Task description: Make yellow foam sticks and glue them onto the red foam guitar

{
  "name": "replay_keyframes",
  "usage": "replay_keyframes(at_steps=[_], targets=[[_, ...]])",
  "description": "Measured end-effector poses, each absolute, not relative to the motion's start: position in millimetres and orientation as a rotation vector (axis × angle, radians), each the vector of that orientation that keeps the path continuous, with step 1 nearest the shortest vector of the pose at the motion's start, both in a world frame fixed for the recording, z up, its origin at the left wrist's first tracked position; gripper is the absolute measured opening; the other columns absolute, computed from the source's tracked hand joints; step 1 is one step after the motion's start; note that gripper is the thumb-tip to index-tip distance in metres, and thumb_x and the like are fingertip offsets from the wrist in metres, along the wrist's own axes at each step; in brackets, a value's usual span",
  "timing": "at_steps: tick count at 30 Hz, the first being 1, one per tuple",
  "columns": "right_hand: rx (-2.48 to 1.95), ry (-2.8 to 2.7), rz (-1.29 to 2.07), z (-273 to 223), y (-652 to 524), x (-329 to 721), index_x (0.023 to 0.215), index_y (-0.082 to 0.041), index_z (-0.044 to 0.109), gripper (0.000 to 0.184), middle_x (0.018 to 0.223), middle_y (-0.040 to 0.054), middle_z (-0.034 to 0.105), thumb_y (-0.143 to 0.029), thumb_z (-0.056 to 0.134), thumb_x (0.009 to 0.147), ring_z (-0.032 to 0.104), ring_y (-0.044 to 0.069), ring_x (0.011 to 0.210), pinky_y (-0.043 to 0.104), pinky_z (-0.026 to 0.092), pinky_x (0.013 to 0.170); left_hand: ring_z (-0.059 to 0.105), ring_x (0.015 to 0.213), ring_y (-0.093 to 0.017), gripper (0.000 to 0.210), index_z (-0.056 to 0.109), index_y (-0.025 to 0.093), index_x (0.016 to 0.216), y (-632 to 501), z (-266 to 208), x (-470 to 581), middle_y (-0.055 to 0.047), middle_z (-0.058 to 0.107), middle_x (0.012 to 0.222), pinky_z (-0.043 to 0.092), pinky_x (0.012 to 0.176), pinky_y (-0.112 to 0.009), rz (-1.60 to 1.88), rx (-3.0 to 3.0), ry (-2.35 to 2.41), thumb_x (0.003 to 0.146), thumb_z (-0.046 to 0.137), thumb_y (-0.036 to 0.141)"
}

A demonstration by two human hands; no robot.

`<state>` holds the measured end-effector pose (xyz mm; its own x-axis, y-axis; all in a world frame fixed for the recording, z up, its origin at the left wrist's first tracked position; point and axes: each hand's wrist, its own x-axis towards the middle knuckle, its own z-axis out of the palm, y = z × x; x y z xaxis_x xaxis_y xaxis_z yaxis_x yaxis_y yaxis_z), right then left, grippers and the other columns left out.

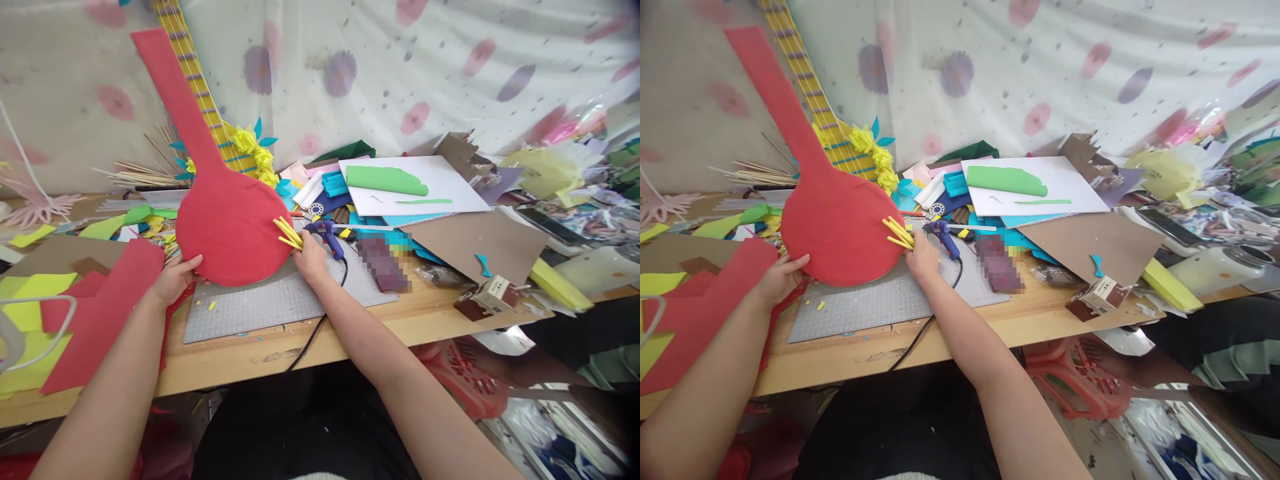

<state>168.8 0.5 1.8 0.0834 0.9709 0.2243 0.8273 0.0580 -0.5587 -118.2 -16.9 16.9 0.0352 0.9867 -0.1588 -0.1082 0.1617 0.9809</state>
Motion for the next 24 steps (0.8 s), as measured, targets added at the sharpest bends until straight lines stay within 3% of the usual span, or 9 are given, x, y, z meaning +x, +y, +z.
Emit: replay_keyframes(at_steps=[10,17,21,22,24], targets=[[-1.739,-1.778,0.314,-0.1,0.6,167.6,0.114,-0.023,0.045,0.037,0.111,0.0053,0.06,-0.017,0.035,0.079,0.057,0.023,0.096,0.034,0.045,0.073,0.058,0.045,-0.014,0.052,0.051,0.018,0.093,-11.0,4.2,-115.4,0.002,0.065,0.062,0.053,0.043,-0.027,1.072,1.012,1.163,0.053,0.078,0.038],[-1.736,-1.82,0.358,4.5,-2.1,167.2,0.121,-0.022,0.045,0.039,0.101,0.0062,0.065,-0.027,0.034,0.085,0.061,0.024,0.088,0.035,0.045,0.076,0.058,0.047,-0.013,0.051,0.052,0.019,0.094,-25.1,7.8,-118.0,0.004,0.063,0.062,0.053,0.043,-0.026,1.166,1.047,1.164,0.053,0.077,0.036],[-1.66,-1.918,0.352,2.7,-2.9,161.4,0.125,-0.024,0.042,0.041,0.11,0.0042,0.063,-0.029,0.037,0.084,0.06,0.022,0.095,0.034,0.045,0.08,0.05,0.041,-0.007,0.044,0.055,0.021,0.091,-31.6,11.4,-132.2,0.008,0.057,0.058,0.04,0.033,-0.015,1.205,1.059,1.181,0.054,0.077,0.029],[-1.652,-1.95,0.346,1.9,-3.0,158.7,0.126,-0.024,0.04,0.043,0.112,0.0035,0.062,-0.028,0.039,0.083,0.059,0.022,0.097,0.034,0.045,0.08,0.049,0.043,-0.005,0.042,0.057,0.021,0.089,-31.8,12.4,-135.1,0.007,0.058,0.061,0.037,0.032,-0.012,1.23,1.063,1.188,0.053,0.078,0.026],[-1.652,-2.011,0.334,0.5,-2.6,153.1,0.128,-0.024,0.038,0.047,0.116,0.003,0.06,-0.025,0.041,0.081,0.057,0.02,0.103,0.033,0.046,0.081,0.057,0.06,-0.007,0.045,0.06,0.02,0.092,-30.9,14.6,-138.6,0.004,0.066,0.079,0.046,0.043,-0.011,1.27,1.09,1.214,0.051,0.079,0.023]])
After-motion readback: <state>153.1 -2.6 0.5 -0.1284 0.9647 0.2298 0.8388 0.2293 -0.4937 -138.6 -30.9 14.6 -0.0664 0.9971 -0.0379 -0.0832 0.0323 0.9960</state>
